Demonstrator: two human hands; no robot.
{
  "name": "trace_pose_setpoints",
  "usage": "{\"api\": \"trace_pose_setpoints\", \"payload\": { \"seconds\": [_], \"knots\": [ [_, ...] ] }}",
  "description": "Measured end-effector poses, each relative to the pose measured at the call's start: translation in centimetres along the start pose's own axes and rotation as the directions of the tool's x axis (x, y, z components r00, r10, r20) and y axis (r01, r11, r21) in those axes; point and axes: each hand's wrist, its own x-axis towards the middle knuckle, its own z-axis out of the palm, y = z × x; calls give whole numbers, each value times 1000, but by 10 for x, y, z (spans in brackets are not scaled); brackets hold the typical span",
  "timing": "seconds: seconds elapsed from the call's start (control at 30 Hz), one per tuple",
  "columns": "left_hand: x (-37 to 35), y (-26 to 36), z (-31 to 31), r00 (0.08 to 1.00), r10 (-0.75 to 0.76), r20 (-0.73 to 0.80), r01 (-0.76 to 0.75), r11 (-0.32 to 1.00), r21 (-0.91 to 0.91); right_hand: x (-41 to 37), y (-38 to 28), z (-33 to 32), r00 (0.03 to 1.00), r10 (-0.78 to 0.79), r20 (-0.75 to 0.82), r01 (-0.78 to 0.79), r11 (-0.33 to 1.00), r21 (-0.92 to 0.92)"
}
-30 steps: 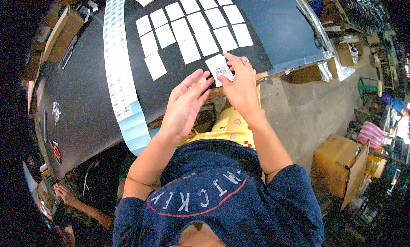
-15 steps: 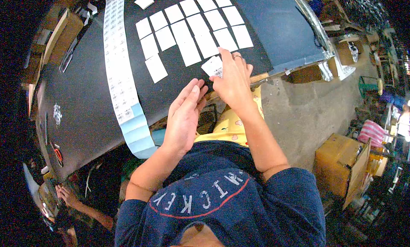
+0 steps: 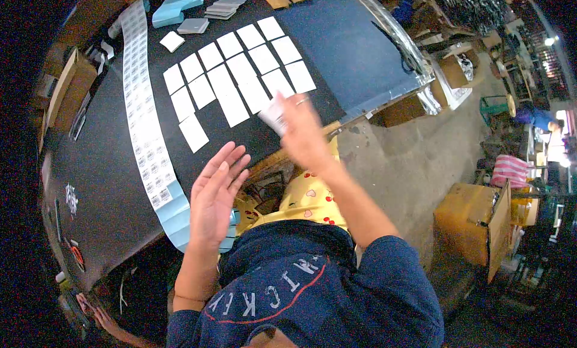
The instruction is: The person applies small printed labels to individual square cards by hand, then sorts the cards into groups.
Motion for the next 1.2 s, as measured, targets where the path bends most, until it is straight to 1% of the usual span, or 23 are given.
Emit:
{"api": "trace_pose_setpoints", "payload": {
  "seconds": [0.03, 0.07, 0.1, 0.13, 0.17, 0.2, 0.23, 0.27, 0.33, 0.4, 0.43, 0.47, 0.5, 0.53, 0.6, 0.67, 0.73, 0.8, 0.87, 0.93, 1.0, 1.07, 1.2],
  "knots": [
    [-4, 6, -4, 999, 40, 7, -40, 999, 23, 9, 21, -21, 998, 54, 29, -58, 981, 184],
    [-7, 12, -10, 999, 49, -20, -49, 999, 24, 24, 31, -41, 984, 174, -34, -170, 980, 103],
    [-10, 19, -17, 992, 123, -16, -120, 982, 145, 37, 38, -60, 946, 309, -96, -292, 944, 156],
    [-15, 25, -26, 981, 192, -17, -181, 946, 270, 43, 93, -70, 965, 170, -202, -163, 985, 55],
    [-19, 31, -35, 962, 268, -46, -238, 910, 340, 58, 85, -95, 900, 422, -110, -416, 906, 71],
    [-23, 39, -44, 937, 341, -79, -280, 864, 420, 61, 127, -106, 907, 398, -140, -371, 910, 186],
    [-27, 44, -57, 907, 404, -117, -303, 821, 484, 68, 146, -116, 877, 449, -172, -435, 893, 115],
    [-31, 48, -73, 875, 462, -145, -320, 775, 545, 72, 181, -127, 885, 445, -140, -426, 893, 148],
    [-38, 52, -106, 760, 602, -245, -307, 666, 680, 77, 213, -139, 847, 515, -133, -504, 857, 111],
    [-55, 63, -127, 669, 683, -292, -116, 484, 867, 80, 228, -133, 808, 573, -137, -543, 814, 205],
    [-64, 66, -138, 653, 704, -278, 4, 364, 931, 82, 221, -124, 846, 456, -276, -484, 874, -37],
    [-73, 68, -149, 658, 697, -283, 57, 329, 943, 84, 214, -116, 876, 297, -380, -416, 864, -284],
    [-80, 67, -155, 687, 637, -348, 133, 362, 923, 83, 208, -108, 928, 84, -364, -230, 896, -379],
    [-87, 68, -160, 712, 573, -406, 200, 388, 900, 83, 166, -92, 934, 119, -337, -211, 944, -252],
    [-92, 65, -157, 738, 507, -446, 232, 429, 873, 72, 79, -57, 955, 263, -135, -251, 963, 95],
    [-88, 57, -157, 749, 540, -383, 162, 411, 897, 55, 31, -18, 976, 168, 136, -204, 927, 314],
    [-76, 53, -155, 747, 555, -366, 134, 414, 901, 44, -42, 8, 911, 90, 402, -249, 898, 362],
    [-65, 54, -148, 730, 605, -318, 198, 258, 946, 35, -88, 34, 891, -183, 416, 1, 916, 400],
    [-57, 51, -150, 725, 627, -285, 198, 206, 958, 27, -120, 59, 862, -253, 440, 53, 907, 417],
    [-54, 53, -147, 744, 593, -309, 248, 184, 951, 19, -135, 88, 876, -311, 368, 118, 879, 462],
    [-53, 50, -152, 745, 596, -300, 243, 176, 954, 11, -150, 98, 888, -248, 387, 88, 918, 387],
    [-51, 44, -156, 689, 686, -235, 128, 205, 970, 5, -155, 102, 894, -177, 412, -7, 913, 407],
    [-50, 42, -152, 701, 679, -217, 38, 268, 963, -1, -154, 100, 896, -138, 422, -41, 921, 388]
  ]
}}
